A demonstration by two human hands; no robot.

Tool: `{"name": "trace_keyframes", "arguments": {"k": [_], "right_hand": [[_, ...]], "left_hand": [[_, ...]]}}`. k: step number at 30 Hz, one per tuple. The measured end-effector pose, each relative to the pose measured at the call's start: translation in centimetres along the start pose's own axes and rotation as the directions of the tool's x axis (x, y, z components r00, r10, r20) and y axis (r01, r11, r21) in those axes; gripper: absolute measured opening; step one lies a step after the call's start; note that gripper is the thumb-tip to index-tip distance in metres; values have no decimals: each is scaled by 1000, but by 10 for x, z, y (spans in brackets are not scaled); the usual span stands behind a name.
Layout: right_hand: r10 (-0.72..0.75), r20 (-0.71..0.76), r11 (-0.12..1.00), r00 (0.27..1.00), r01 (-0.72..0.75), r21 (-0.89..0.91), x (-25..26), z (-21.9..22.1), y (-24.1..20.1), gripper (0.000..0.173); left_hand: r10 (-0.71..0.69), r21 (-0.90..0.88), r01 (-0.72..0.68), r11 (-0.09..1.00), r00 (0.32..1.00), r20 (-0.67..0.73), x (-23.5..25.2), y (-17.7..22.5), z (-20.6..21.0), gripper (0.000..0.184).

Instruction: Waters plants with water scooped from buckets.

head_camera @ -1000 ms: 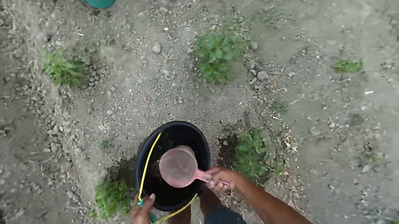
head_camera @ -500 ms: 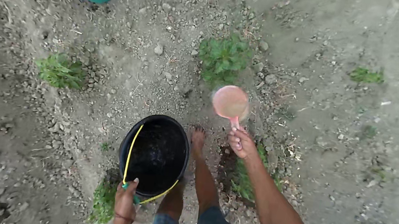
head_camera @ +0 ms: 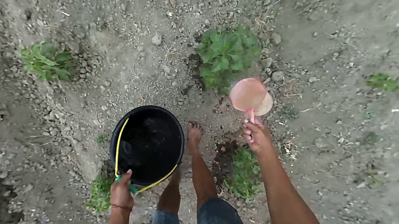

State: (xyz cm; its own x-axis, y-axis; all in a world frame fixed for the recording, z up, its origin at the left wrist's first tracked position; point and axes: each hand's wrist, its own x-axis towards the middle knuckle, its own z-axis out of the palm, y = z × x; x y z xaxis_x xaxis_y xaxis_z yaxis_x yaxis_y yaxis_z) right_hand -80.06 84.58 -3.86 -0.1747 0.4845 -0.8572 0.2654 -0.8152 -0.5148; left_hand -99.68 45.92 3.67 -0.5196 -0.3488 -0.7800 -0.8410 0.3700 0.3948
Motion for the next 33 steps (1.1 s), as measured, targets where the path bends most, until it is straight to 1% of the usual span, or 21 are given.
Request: {"name": "trace_keyframes", "arguments": {"k": [3,6,12,15,19,22,24,26,27,29,30,31,32,33], "right_hand": [[13,-54,999,998,-16,-47,-7,-2,4,16],[33,-87,997,996,-40,-73,-15,-5,9,19],[35,-144,989,989,-54,-135,-26,-7,18,20],[33,-167,983,985,-62,-171,-31,-6,21,24],[16,-219,966,976,-72,-250,-31,-6,29,23],[-30,-243,923,970,-66,-379,-31,-8,31,26],[-81,-242,858,967,-55,-510,-35,-9,32,30],[-150,-232,762,961,-38,-646,-46,-7,30,29],[-172,-224,720,959,-33,-693,-55,-6,28,32],[-228,-144,628,963,33,-777,-75,-7,36,40],[-260,-56,561,964,104,-821,-86,-10,43,42],[-292,71,468,954,207,-859,-97,-11,48,42],[-337,228,345,914,345,-873,-103,-12,54,40],[-350,383,211,855,470,-857,-106,-8,57,38]], "left_hand": [[-18,-15,18,1000,1000,13,-4,8,18,25],[-10,-22,11,1000,999,40,-10,15,37,27],[22,-79,-15,997,996,83,-21,32,67,30],[29,-94,-20,995,995,95,-28,41,76,32],[82,-108,-70,992,990,112,-40,52,82,36],[109,-120,-96,988,989,104,-48,63,81,35],[125,-115,-114,987,988,94,-53,70,77,34],[140,-101,-131,986,986,90,-57,77,72,30],[148,-94,-140,986,985,88,-58,80,70,28],[158,-72,-152,986,983,90,-60,87,64,24],[165,-54,-161,986,981,97,-59,91,61,19],[172,-26,-170,985,979,110,-59,95,57,12],[176,4,-178,984,976,128,-59,100,53,8],[182,24,-187,982,973,140,-59,106,48,16]]}}
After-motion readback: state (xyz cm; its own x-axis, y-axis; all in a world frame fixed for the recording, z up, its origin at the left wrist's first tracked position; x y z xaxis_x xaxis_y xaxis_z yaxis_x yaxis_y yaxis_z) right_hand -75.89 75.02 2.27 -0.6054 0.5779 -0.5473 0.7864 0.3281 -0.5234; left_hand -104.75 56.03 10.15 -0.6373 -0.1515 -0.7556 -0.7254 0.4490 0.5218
